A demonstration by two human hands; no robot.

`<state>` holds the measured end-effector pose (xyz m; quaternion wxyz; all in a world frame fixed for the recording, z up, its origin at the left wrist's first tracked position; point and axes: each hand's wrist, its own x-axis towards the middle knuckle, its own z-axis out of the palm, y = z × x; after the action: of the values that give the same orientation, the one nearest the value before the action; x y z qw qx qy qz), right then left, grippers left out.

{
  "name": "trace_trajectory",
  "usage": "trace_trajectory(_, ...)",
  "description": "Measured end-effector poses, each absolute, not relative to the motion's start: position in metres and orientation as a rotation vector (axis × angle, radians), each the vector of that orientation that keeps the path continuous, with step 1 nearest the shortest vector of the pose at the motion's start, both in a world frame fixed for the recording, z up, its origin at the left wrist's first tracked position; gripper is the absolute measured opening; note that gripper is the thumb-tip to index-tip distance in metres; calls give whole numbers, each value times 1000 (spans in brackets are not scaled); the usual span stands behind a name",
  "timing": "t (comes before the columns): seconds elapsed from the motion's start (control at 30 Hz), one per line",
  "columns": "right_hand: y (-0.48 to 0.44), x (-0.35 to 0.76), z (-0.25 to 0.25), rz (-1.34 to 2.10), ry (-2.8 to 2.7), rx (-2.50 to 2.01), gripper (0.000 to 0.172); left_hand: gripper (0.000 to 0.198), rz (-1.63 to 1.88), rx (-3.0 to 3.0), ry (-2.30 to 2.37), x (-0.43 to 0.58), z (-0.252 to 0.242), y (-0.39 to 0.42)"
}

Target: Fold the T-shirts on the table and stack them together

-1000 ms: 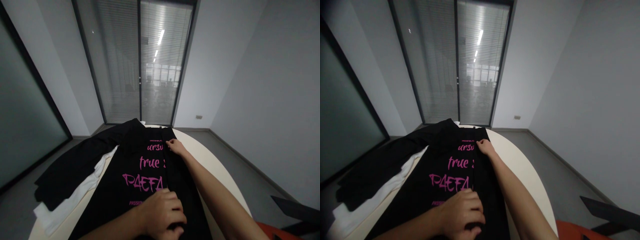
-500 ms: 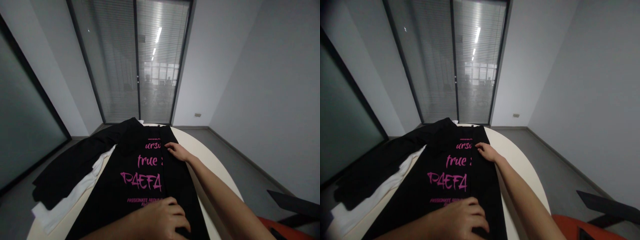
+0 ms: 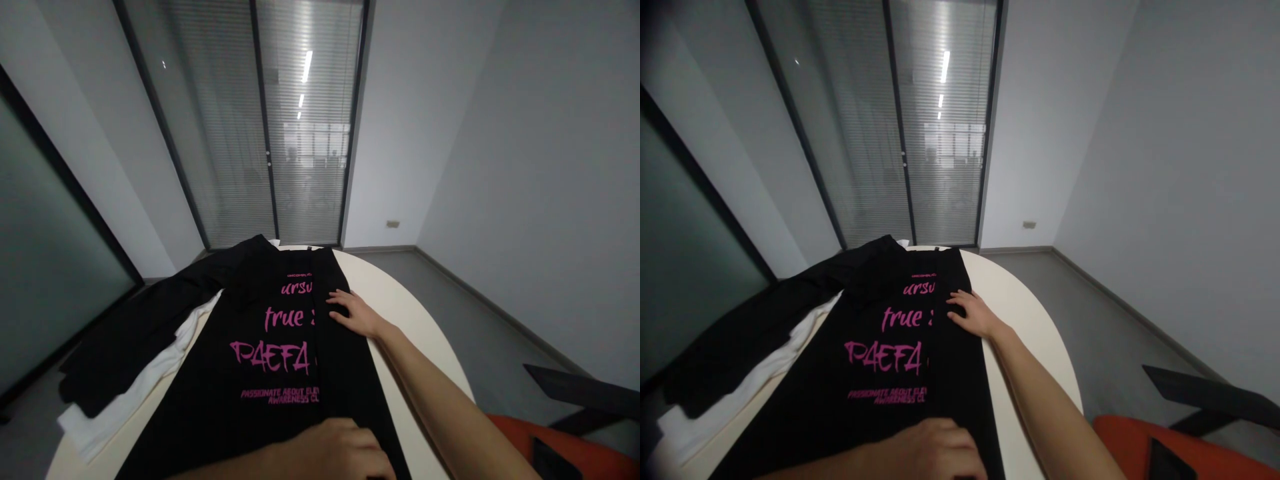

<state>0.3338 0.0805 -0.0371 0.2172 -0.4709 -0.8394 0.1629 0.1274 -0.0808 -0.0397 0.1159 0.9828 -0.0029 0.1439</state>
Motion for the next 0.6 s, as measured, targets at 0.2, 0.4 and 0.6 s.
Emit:
trace_trajectory(0.2, 69, 331, -29, 316, -2448, -1389, 59, 39, 273, 2716, -22, 114, -32, -76)
trace_trajectory(0.4, 66, 327, -29, 300, -2490, -1357, 52, 41, 228, 2767, -106, 82, -18, -77)
trace_trajectory(0.6, 63, 321, -28, 318, -2462, -1405, 56, 21, 331, 2881, 123, 62, 9, -81)
